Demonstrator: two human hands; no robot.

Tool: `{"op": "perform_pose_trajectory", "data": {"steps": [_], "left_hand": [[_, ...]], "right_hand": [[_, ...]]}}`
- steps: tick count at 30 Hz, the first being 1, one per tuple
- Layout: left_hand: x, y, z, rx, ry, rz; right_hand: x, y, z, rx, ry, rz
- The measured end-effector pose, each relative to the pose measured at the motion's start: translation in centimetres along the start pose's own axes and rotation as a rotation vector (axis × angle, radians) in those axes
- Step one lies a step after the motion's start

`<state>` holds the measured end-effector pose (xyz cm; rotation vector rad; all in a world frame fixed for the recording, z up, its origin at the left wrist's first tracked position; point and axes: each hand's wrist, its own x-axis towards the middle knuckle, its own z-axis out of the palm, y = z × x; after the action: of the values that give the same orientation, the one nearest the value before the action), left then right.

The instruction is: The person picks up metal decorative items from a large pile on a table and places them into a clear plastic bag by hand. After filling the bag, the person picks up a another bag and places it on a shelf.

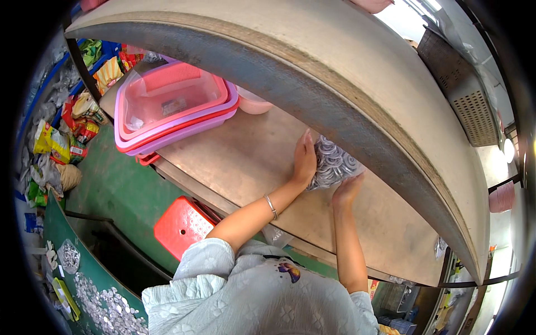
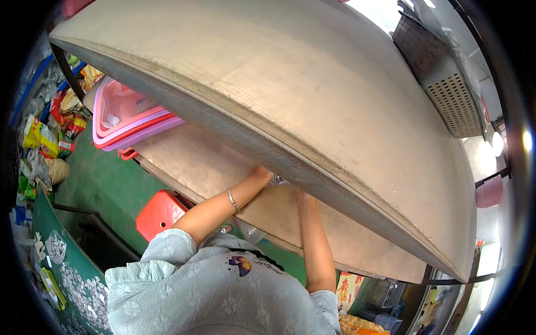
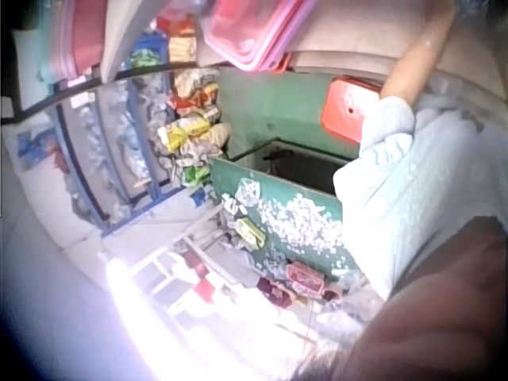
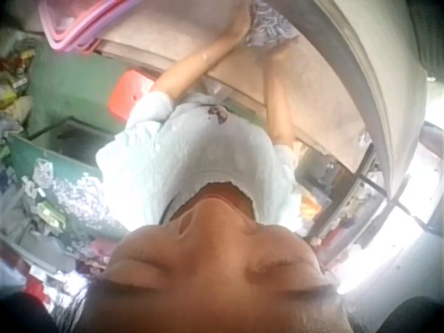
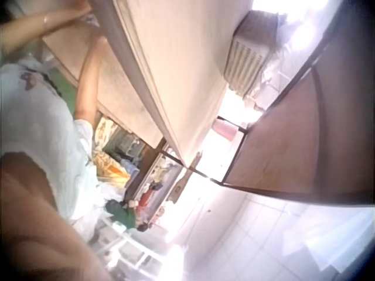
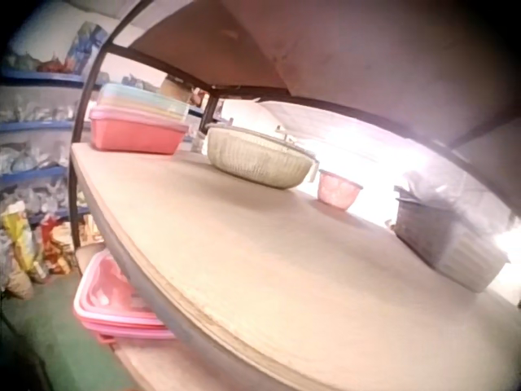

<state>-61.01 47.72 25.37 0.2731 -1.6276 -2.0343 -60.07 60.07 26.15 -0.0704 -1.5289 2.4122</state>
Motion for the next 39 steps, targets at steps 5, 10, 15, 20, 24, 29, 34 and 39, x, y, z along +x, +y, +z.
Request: {"op": "perform_pose_trajectory", "data": {"steps": [5, 10, 15, 20, 24, 29, 34, 39], "left_hand": [[-1.1, 1.5, -1.9, 0.178, -0.142, -0.294], [-4.2, 2.6, -3.6, -0.037, 0.135, -0.035], [-9.9, 6.2, -6.3, -0.116, 0.183, 0.102], [-17.4, 7.5, -10.5, -0.129, 0.387, 0.297], [-24.7, 6.0, -14.6, 0.016, 0.665, 0.253], [-35.5, 3.5, -19.7, 0.042, 1.071, 0.096], [-43.6, 3.7, -23.3, 0.001, 1.334, 0.042], [-47.1, 4.9, -26.2, -0.080, 1.369, 0.033]], "right_hand": [[1.6, 3.5, -7.7, 0.003, -0.007, -0.150], [-6.0, -1.9, -4.5, -0.216, -0.046, -0.088], [-12.7, -4.8, -1.8, -0.527, -0.057, -0.200], [-13.5, -2.8, -4.9, -0.432, -0.485, -0.200], [-15.6, -3.0, -6.0, -0.357, -0.886, -0.069], [-21.0, -3.2, -4.5, -0.386, -1.294, 0.175], [-26.0, -2.0, -3.4, -0.336, -1.638, 0.497], [-31.3, 0.8, -0.7, -0.325, -1.767, 0.628]]}}
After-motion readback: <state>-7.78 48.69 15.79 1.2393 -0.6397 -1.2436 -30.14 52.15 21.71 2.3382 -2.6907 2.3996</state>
